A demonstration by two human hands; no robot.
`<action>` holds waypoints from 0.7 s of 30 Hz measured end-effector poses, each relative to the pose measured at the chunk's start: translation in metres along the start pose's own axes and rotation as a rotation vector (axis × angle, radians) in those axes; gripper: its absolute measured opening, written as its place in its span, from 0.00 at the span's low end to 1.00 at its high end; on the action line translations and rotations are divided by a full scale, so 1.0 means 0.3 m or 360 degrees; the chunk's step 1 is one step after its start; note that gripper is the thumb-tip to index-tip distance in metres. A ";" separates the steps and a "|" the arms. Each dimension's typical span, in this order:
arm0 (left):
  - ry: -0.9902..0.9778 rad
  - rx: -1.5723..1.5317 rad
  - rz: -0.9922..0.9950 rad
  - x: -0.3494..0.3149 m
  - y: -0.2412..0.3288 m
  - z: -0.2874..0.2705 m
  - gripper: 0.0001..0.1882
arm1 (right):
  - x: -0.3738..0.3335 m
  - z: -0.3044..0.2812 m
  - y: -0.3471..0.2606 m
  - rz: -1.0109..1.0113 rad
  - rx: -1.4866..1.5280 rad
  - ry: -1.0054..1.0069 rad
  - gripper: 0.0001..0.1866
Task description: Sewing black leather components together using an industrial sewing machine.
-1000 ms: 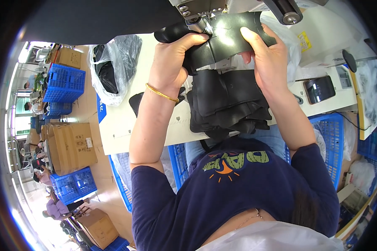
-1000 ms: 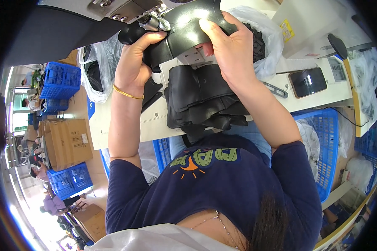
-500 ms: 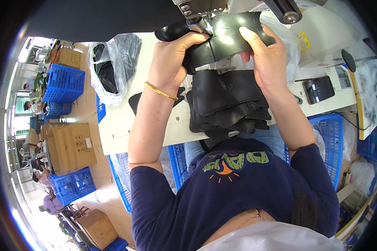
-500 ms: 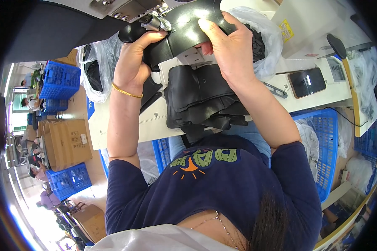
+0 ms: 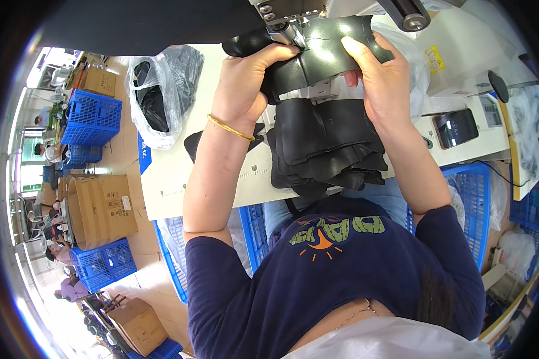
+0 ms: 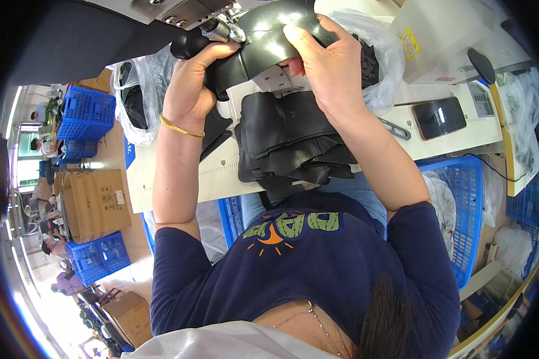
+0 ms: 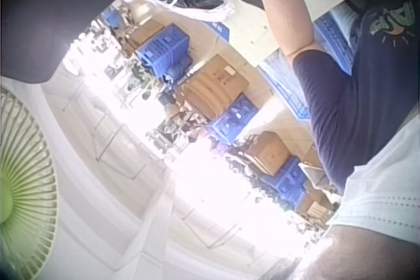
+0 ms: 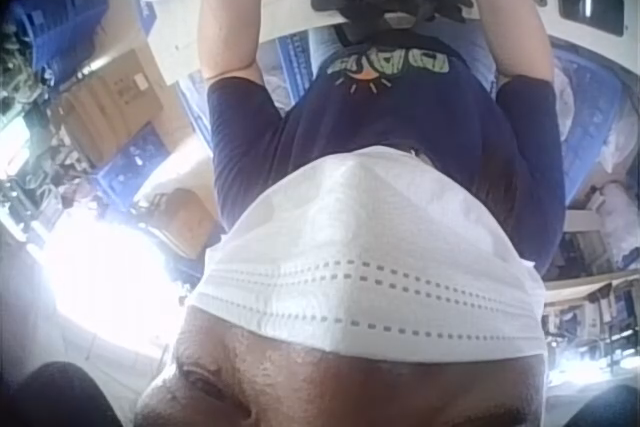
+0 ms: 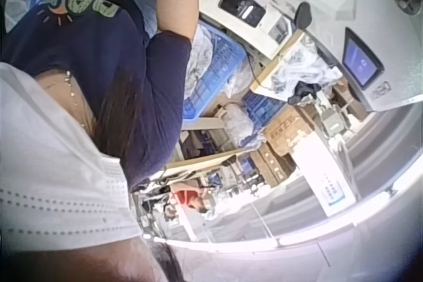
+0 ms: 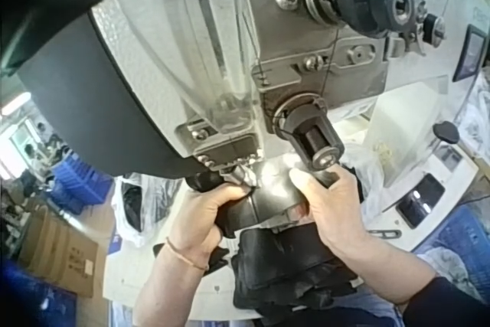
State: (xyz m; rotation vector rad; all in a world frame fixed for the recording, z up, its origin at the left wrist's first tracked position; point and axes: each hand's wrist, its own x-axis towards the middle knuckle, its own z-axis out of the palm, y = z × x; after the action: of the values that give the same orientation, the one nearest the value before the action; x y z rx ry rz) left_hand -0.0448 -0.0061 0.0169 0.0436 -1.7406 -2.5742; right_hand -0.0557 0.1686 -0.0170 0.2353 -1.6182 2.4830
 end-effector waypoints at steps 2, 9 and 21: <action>0.0018 -0.0013 -0.0019 0.003 -0.001 -0.003 0.06 | 0.002 -0.003 0.005 -0.0004 0.0009 -0.0023 0.15; -0.0031 -0.0020 0.0012 0.006 -0.006 -0.006 0.06 | 0.000 -0.001 0.001 0.0010 -0.0012 0.0012 0.13; 0.0045 -0.0046 -0.0037 0.024 -0.015 -0.023 0.07 | 0.011 0.000 -0.003 0.0051 -0.0109 0.0094 0.15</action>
State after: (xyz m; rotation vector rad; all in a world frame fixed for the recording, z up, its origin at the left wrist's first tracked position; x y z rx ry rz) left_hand -0.0518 -0.0110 0.0100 0.1000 -1.7031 -2.6011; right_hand -0.0588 0.1690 -0.0155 0.1268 -1.6925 2.4283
